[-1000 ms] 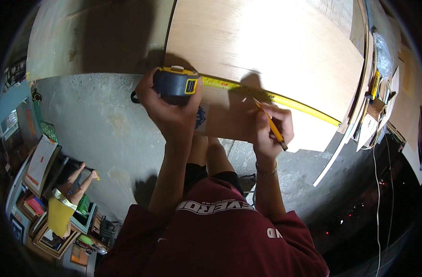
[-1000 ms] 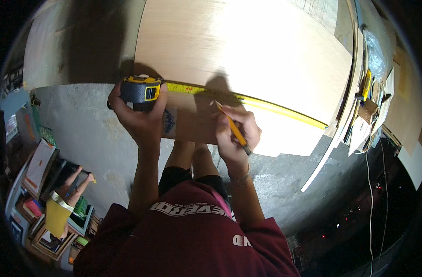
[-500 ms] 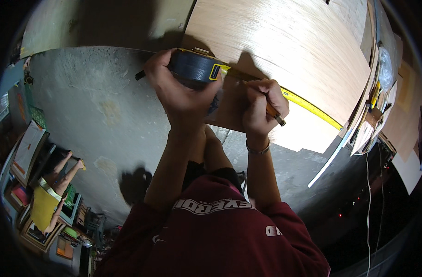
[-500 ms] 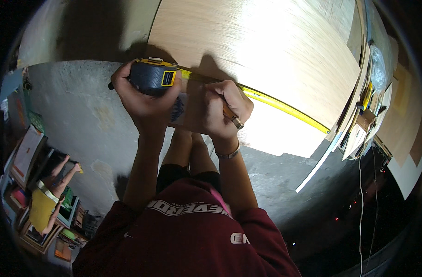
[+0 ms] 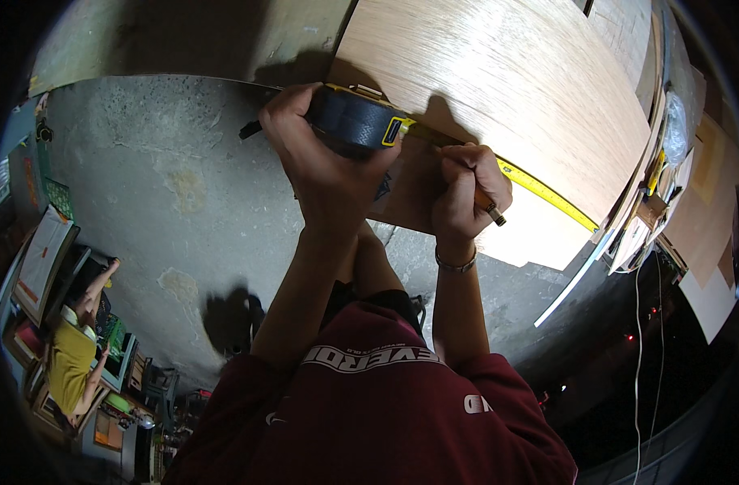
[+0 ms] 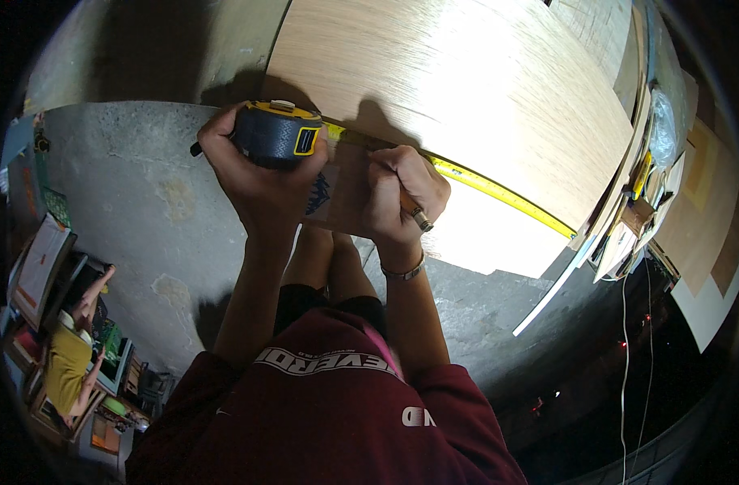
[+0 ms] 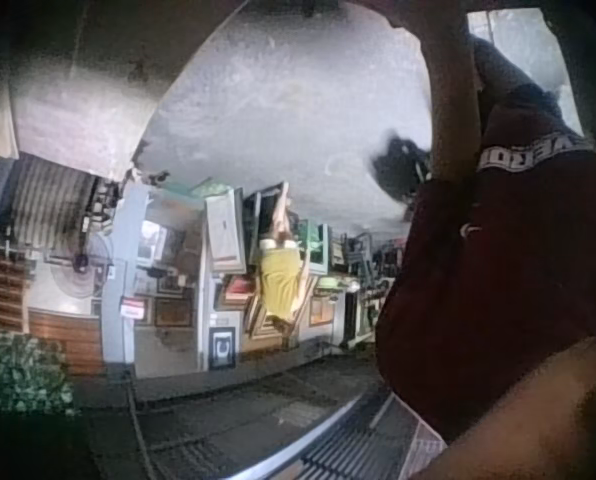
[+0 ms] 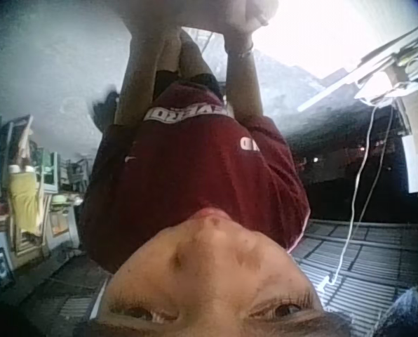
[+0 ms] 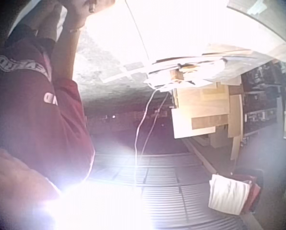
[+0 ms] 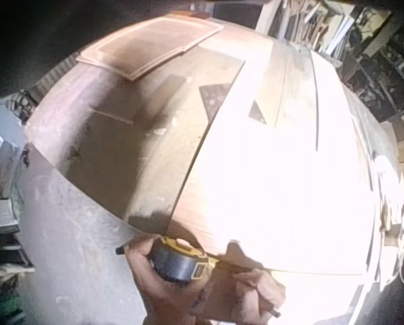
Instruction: The person measures and marks a wooden board with a tape measure and pencil, then uses a utility knife and metal ruler to cut the board along the marked lines. The person handles multiple wooden pieces and tools on a cluttered workbench.
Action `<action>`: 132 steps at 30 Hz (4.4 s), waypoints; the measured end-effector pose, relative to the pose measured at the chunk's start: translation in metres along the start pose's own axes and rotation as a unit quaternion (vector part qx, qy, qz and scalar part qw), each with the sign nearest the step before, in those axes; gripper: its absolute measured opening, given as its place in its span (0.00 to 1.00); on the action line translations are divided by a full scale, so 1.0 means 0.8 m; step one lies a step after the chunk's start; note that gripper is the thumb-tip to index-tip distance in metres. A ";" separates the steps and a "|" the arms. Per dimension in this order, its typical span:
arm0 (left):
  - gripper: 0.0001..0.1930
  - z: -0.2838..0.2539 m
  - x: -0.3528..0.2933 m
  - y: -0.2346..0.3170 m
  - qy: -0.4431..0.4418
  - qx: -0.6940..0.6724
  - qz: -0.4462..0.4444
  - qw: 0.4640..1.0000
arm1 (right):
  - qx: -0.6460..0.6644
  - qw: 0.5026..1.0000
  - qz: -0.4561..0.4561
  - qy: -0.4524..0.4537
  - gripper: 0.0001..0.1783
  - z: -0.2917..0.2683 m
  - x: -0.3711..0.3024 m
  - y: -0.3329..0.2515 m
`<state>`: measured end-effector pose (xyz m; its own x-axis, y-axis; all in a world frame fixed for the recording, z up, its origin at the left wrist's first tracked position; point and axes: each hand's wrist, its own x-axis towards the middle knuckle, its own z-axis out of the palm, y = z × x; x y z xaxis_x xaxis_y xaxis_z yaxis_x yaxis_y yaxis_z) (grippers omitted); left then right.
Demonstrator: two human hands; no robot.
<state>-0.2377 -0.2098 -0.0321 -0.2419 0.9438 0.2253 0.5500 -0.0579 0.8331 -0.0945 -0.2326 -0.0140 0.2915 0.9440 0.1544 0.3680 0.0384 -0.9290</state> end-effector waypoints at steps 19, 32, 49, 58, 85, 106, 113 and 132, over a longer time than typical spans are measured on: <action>0.41 0.003 0.001 -0.001 0.003 -0.014 -0.003 1.000 | -0.009 1.000 0.010 -0.002 0.11 -0.002 -0.002 0.002; 0.42 0.006 -0.001 -0.002 -0.001 -0.020 0.009 1.000 | -0.024 1.000 0.017 0.003 0.08 -0.004 -0.004 0.004; 0.42 0.003 0.000 0.008 -0.002 0.050 0.005 0.999 | -0.508 0.844 -0.128 -0.114 0.25 -0.384 0.278 0.152; 0.42 -0.071 0.019 0.020 -0.030 -0.072 0.052 0.996 | -0.244 0.939 0.022 -0.240 0.22 -0.424 0.278 0.104; 0.45 0.127 0.206 0.069 0.001 0.172 0.071 0.982 | -0.255 0.901 0.189 0.295 0.24 -0.346 -0.060 0.056; 0.36 0.141 0.215 0.046 0.012 0.084 0.003 0.996 | 0.071 0.985 0.101 0.123 0.04 -0.147 0.158 0.033; 0.34 0.147 0.213 0.004 0.060 0.133 0.163 0.976 | 0.049 0.994 0.036 0.093 0.06 -0.095 0.217 0.057; 0.38 0.138 0.210 0.005 -0.005 0.067 0.107 0.992 | -0.009 0.998 -0.007 0.057 0.08 -0.054 0.229 0.055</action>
<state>-0.1878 -0.0160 -0.0463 -0.1003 0.9177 0.3845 0.6898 -0.2144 0.6915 0.0137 -0.0719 -0.0123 0.3852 0.8996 0.2057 0.3885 0.0441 -0.9204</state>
